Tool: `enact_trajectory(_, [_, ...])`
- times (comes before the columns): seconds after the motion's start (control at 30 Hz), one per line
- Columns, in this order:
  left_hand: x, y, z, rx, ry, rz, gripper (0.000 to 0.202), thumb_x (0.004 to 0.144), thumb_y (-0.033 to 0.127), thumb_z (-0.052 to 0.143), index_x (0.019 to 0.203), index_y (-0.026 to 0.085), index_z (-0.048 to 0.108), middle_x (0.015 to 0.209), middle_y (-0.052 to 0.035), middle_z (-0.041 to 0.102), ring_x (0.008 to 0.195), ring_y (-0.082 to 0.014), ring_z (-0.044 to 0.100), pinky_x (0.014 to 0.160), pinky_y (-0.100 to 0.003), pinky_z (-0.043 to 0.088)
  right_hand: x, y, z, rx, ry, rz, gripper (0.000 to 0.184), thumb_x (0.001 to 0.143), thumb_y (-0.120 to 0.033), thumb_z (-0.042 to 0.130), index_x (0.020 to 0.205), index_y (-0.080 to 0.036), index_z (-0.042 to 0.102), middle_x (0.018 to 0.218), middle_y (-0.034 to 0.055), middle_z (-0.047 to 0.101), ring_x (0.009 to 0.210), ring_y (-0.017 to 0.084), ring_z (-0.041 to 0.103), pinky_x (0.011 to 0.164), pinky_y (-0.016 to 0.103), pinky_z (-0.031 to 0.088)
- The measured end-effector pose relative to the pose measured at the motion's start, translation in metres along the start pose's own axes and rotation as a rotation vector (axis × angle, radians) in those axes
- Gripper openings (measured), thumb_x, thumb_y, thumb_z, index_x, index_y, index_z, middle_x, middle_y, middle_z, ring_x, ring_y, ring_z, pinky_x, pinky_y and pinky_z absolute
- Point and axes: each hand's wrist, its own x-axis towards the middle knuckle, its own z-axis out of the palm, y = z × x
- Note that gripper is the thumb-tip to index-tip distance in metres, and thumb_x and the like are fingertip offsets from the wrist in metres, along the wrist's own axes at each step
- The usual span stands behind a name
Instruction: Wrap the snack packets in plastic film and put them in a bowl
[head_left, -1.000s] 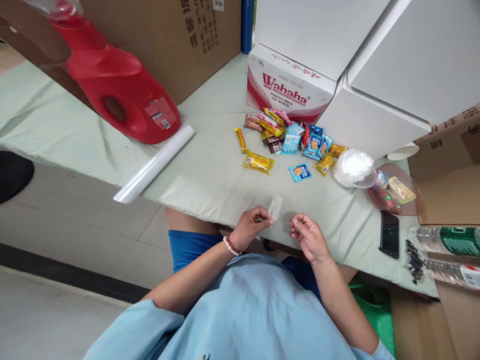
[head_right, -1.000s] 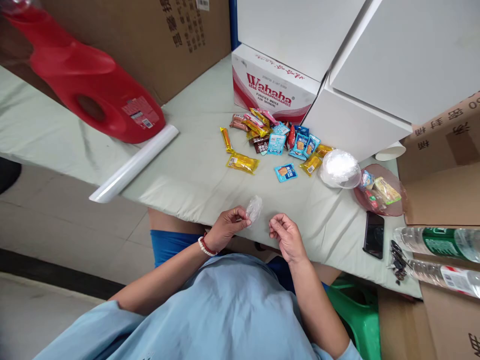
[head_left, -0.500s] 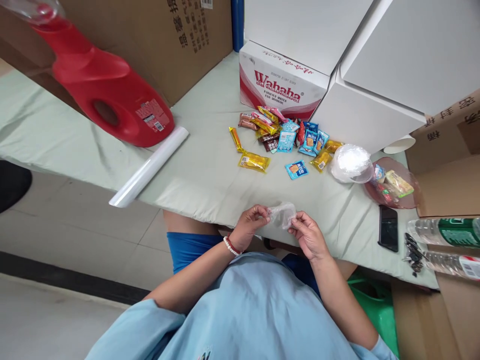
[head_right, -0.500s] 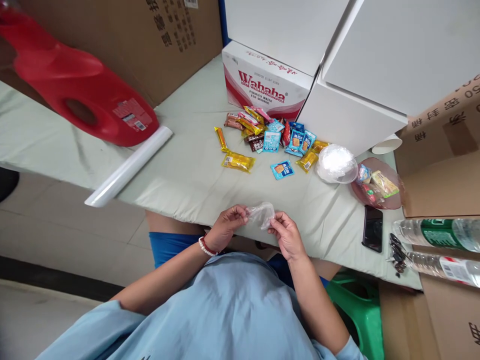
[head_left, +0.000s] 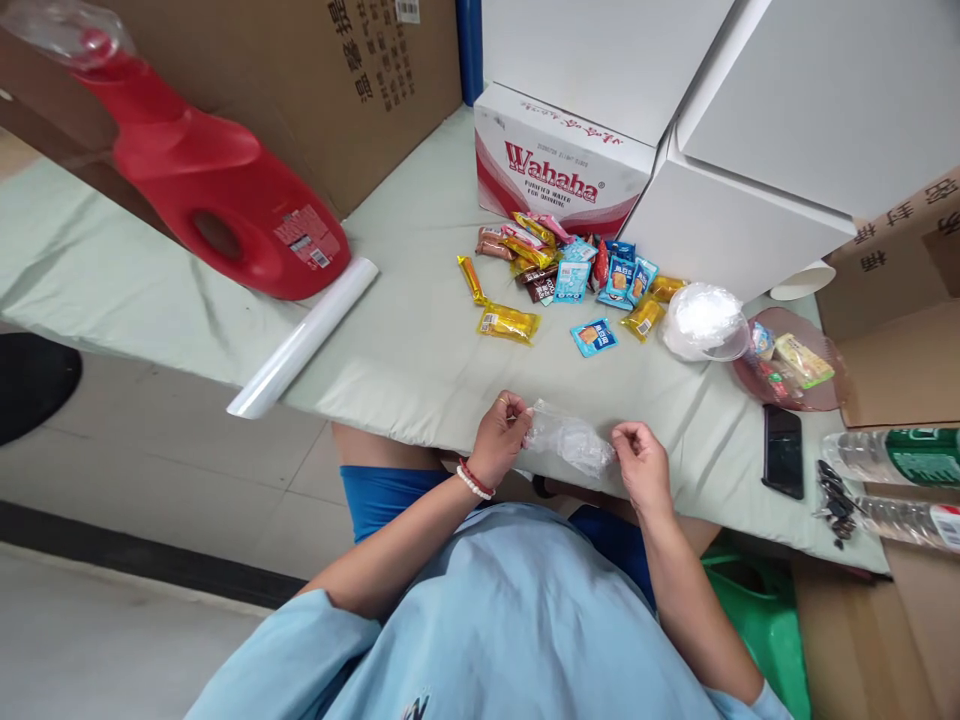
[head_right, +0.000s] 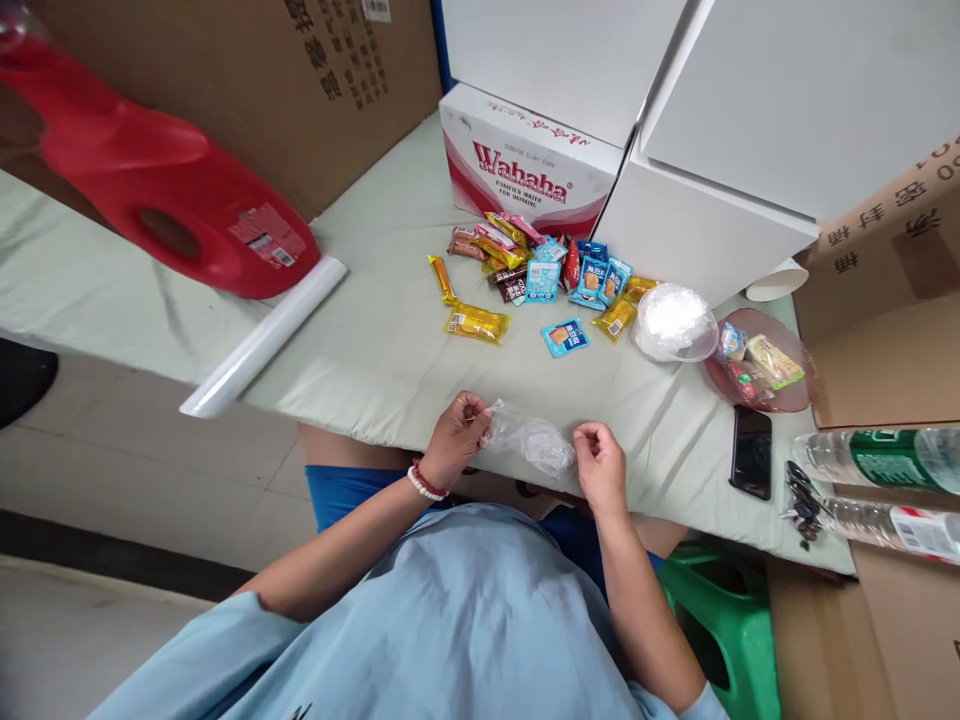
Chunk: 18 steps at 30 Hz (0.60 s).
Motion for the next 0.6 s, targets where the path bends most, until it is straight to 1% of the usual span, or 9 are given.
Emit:
enact_trajectory(0.07, [-0.001, -0.005, 0.002, 0.035, 0.013, 0.020, 0.044, 0.080, 0.058, 0.075, 0.083, 0.023, 0.049, 0.067, 0.0067, 0.054, 0.051, -0.0086, 0.049, 0.050, -0.023, 0.040, -0.002, -0.008, -0.002, -0.195, 0.075, -0.257, 0.015, 0.091, -0.043, 0.069, 0.095, -0.029, 0.071, 0.096, 0.0066, 0.068, 0.088, 0.025, 0.063, 0.079, 0.040, 0.055])
enact_trajectory(0.1, [-0.002, -0.007, 0.003, 0.053, 0.017, 0.028, 0.043, 0.081, 0.057, 0.075, 0.084, 0.023, 0.049, 0.068, 0.0064, 0.054, 0.052, -0.0088, 0.050, 0.051, -0.024, 0.041, -0.003, -0.012, 0.000, -0.269, 0.046, -0.366, 0.016, 0.092, -0.040, 0.069, 0.105, -0.031, 0.072, 0.107, 0.0082, 0.068, 0.098, 0.027, 0.063, 0.087, 0.044, 0.055])
enact_trajectory(0.2, [-0.004, -0.006, 0.006, 0.064, -0.011, 0.030, 0.041, 0.078, 0.052, 0.078, 0.087, 0.022, 0.051, 0.073, 0.0056, 0.055, 0.056, -0.0092, 0.051, 0.054, -0.024, 0.042, -0.002, -0.019, 0.015, -0.439, -0.223, -0.564, 0.036, 0.089, -0.033, 0.072, 0.125, -0.034, 0.069, 0.132, 0.0105, 0.063, 0.119, 0.032, 0.060, 0.100, 0.049, 0.053])
enact_trajectory(0.27, [-0.005, -0.003, 0.004, 0.048, -0.034, 0.026, 0.042, 0.075, 0.045, 0.082, 0.096, 0.022, 0.055, 0.076, 0.0055, 0.056, 0.059, -0.0094, 0.051, 0.056, -0.024, 0.043, 0.002, -0.017, 0.028, -0.526, -0.347, -0.586, 0.029, 0.092, -0.027, 0.065, 0.119, -0.032, 0.073, 0.136, 0.0109, 0.062, 0.120, 0.032, 0.061, 0.098, 0.048, 0.055])
enact_trajectory(0.3, [-0.004, -0.001, 0.001, 0.050, -0.034, 0.029, 0.043, 0.074, 0.042, 0.082, 0.101, 0.022, 0.057, 0.076, 0.0053, 0.056, 0.060, -0.0095, 0.051, 0.057, -0.024, 0.042, 0.005, -0.015, 0.032, -0.551, -0.351, -0.579, 0.025, 0.094, -0.024, 0.060, 0.113, -0.030, 0.075, 0.134, 0.0112, 0.063, 0.117, 0.031, 0.063, 0.095, 0.047, 0.056])
enact_trajectory(0.37, [-0.002, 0.000, -0.009, 0.100, -0.005, 0.044, 0.038, 0.077, 0.039, 0.079, 0.104, 0.020, 0.061, 0.074, 0.0045, 0.056, 0.060, -0.0102, 0.050, 0.059, -0.024, 0.042, 0.008, -0.012, 0.036, -0.554, -0.269, -0.566, 0.027, 0.098, -0.021, 0.051, 0.105, -0.029, 0.076, 0.123, 0.0112, 0.067, 0.109, 0.028, 0.067, 0.092, 0.045, 0.057])
enact_trajectory(0.47, [0.000, -0.004, -0.026, 0.245, 0.087, 0.085, 0.021, 0.083, 0.036, 0.070, 0.093, 0.019, 0.064, 0.075, 0.0010, 0.057, 0.063, -0.0128, 0.053, 0.062, -0.027, 0.045, 0.007, -0.010, 0.030, -0.468, -0.151, -0.593, 0.027, 0.101, -0.024, 0.050, 0.106, -0.032, 0.075, 0.112, 0.0085, 0.070, 0.105, 0.025, 0.069, 0.095, 0.042, 0.058])
enact_trajectory(0.53, [-0.004, -0.008, -0.032, 0.389, 0.170, 0.165, 0.017, 0.081, 0.028, 0.067, 0.095, 0.018, 0.064, 0.089, -0.0039, 0.061, 0.073, -0.0161, 0.059, 0.067, -0.030, 0.050, 0.003, -0.008, 0.024, -0.415, -0.137, -0.630, 0.025, 0.101, -0.024, 0.052, 0.107, -0.033, 0.074, 0.112, 0.0071, 0.071, 0.106, 0.024, 0.070, 0.095, 0.041, 0.058])
enact_trajectory(0.6, [-0.010, -0.010, -0.030, 0.595, 0.237, 0.336, 0.029, 0.079, 0.019, 0.064, 0.108, 0.016, 0.064, 0.110, -0.0108, 0.060, 0.094, -0.0222, 0.063, 0.079, -0.036, 0.054, -0.002, -0.003, 0.019, -0.384, -0.137, -0.671, 0.023, 0.101, -0.021, 0.054, 0.105, -0.030, 0.074, 0.117, 0.0078, 0.071, 0.107, 0.024, 0.071, 0.095, 0.040, 0.059])
